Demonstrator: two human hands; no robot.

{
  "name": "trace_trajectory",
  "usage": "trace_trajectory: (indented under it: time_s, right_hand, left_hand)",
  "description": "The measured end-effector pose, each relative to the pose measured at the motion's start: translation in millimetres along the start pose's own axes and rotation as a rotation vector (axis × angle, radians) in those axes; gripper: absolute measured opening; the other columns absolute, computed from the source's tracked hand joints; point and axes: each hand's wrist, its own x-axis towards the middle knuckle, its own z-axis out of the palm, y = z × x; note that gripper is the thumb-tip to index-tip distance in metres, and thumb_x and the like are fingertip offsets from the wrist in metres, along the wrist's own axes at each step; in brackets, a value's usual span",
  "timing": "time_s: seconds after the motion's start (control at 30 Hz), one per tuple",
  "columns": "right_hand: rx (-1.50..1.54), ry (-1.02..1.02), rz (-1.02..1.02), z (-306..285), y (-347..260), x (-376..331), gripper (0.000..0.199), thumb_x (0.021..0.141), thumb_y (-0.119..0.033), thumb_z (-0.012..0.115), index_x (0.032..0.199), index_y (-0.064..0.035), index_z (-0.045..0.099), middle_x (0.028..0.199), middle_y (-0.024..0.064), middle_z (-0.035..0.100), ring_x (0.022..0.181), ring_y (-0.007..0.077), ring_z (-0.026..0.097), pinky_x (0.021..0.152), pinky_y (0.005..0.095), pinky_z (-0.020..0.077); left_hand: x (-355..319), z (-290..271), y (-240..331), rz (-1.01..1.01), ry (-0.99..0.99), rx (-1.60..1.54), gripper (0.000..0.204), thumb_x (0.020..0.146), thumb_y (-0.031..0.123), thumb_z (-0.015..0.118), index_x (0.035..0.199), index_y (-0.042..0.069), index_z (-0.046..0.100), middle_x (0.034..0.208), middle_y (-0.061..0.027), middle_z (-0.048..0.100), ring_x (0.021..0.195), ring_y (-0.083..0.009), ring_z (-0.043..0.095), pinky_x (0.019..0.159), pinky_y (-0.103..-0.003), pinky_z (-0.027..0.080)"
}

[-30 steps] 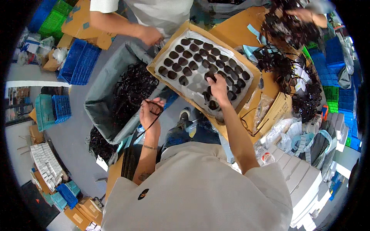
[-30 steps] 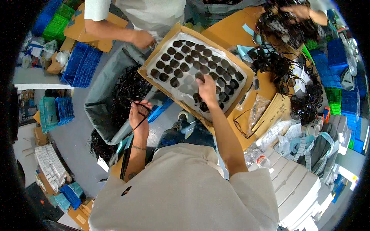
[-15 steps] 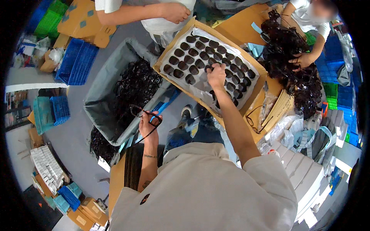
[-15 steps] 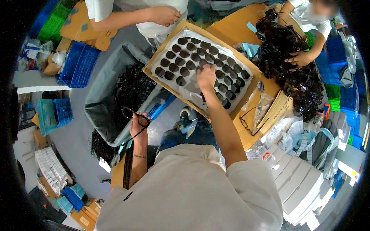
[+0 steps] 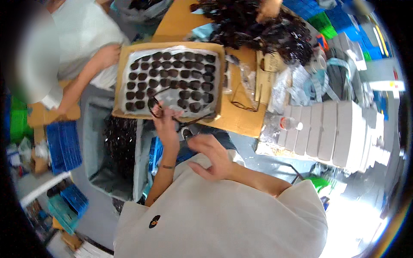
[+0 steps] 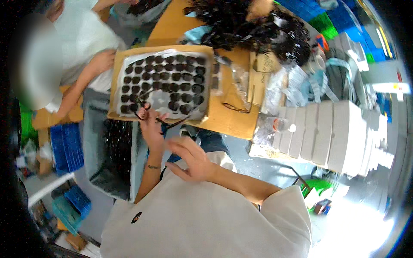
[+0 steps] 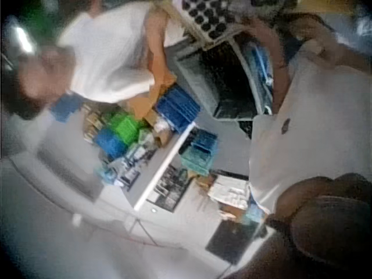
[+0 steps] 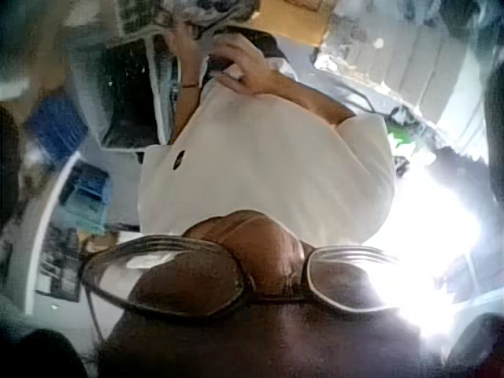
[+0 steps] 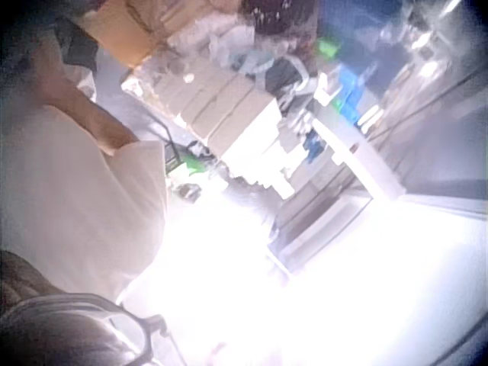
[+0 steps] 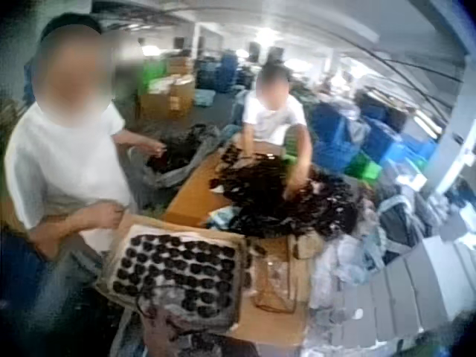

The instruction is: The person assembles sunglasses by picking up lenses and frames, fitting them together, and placing the completed pairs into a tray. The person also handles a plastic bag and wipes the tray surface.

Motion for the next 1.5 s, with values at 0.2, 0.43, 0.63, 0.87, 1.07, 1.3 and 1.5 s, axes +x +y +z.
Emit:
trace_trajectory:
  time_s: [0.2, 0.43, 0.63, 0.87, 1.07, 1.3, 1.5]
  right_hand:
    - [-0.011, 0.447, 0.708, -56.4, 81.3, -6.2, 0.027, 0.091, -0.007, 0.06, 0.116, 0.0017, 0.058, 0.093, 0.0249, 0.057, 0.083, 0.0439, 0.057, 0.07, 0.0464, 0.0467]
    - [-0.757, -0.064, 0.451, -141.6, 204.5, -43.1, 0.023, 0.084, -0.001, 0.062, 0.107, -0.0023, 0.06, 0.092, 0.0181, 0.065, 0.085, 0.0372, 0.065, 0.076, 0.0453, 0.0527]
    - [-0.738, -0.506, 0.6, -115.1, 256.8, -100.2, 0.04, 0.077, -0.017, 0.071, 0.113, -0.0024, 0.065, 0.101, 0.022, 0.067, 0.097, 0.0376, 0.065, 0.085, 0.0495, 0.0514]
    - [-0.302, 0.155, 0.809, -195.6, 286.1, -38.9, 0.034, 0.076, -0.019, 0.073, 0.103, 0.0012, 0.067, 0.112, 0.0229, 0.063, 0.108, 0.0382, 0.058, 0.095, 0.0448, 0.0457]
    - [-1.122, 0.295, 0.815, -236.6, 375.9, 43.2, 0.039, 0.08, -0.009, 0.062, 0.117, 0.0024, 0.059, 0.092, 0.025, 0.068, 0.089, 0.0406, 0.066, 0.081, 0.0467, 0.0532]
    - [-0.729, 0.686, 0.8, -260.1, 245.3, 54.4, 0.027, 0.08, -0.011, 0.07, 0.104, -0.0007, 0.061, 0.083, 0.0176, 0.069, 0.077, 0.0342, 0.068, 0.07, 0.0431, 0.0522]
    - [-0.479, 0.661, 0.49, -237.0, 87.3, 40.7, 0.034, 0.071, -0.008, 0.079, 0.098, -0.0026, 0.061, 0.076, 0.0126, 0.065, 0.067, 0.0253, 0.064, 0.065, 0.0346, 0.0516]
  left_hand:
    - [-37.7, 95.6, -40.1, -0.089, -0.852, 0.22, 0.078, 0.095, 0.013, 0.059, 0.156, 0.006, 0.012, 0.161, -0.0131, 0.013, 0.149, -0.0261, 0.017, 0.119, -0.041, 0.02]
    - [-49.1, 123.5, -86.4, -0.179, -0.818, 0.626, 0.08, 0.086, 0.003, 0.066, 0.151, 0.001, 0.019, 0.155, -0.0223, 0.026, 0.145, -0.0384, 0.023, 0.118, -0.046, 0.023]
    - [-25.8, 138.2, -135.3, 0.371, -0.878, 1.263, 0.085, 0.079, 0.001, 0.067, 0.149, -0.005, 0.02, 0.155, -0.0247, 0.025, 0.145, -0.0409, 0.022, 0.12, -0.045, 0.02]
    - [-24.3, 144.2, -166.4, 0.581, -1.114, 1.472, 0.082, 0.081, 0.006, 0.066, 0.15, -0.004, 0.023, 0.155, -0.025, 0.026, 0.146, -0.0392, 0.022, 0.12, -0.048, 0.018]
    - [-24.7, 153.7, -198.5, 0.378, -1.544, 1.556, 0.055, 0.087, 0.013, 0.062, 0.139, 0.007, 0.045, 0.127, -0.0212, 0.058, 0.122, -0.0366, 0.053, 0.099, -0.046, 0.047]
    - [-2.6, 152.8, -211.1, 0.697, -1.426, 1.335, 0.047, 0.094, 0.034, 0.061, 0.128, 0.002, 0.055, 0.123, -0.0203, 0.058, 0.11, -0.0348, 0.058, 0.091, -0.044, 0.05]
    - [17.4, 171.7, -158.2, 0.161, -1.125, 0.737, 0.05, 0.099, 0.035, 0.055, 0.136, 0.002, 0.048, 0.134, -0.0166, 0.054, 0.126, -0.0343, 0.049, 0.109, -0.044, 0.037]
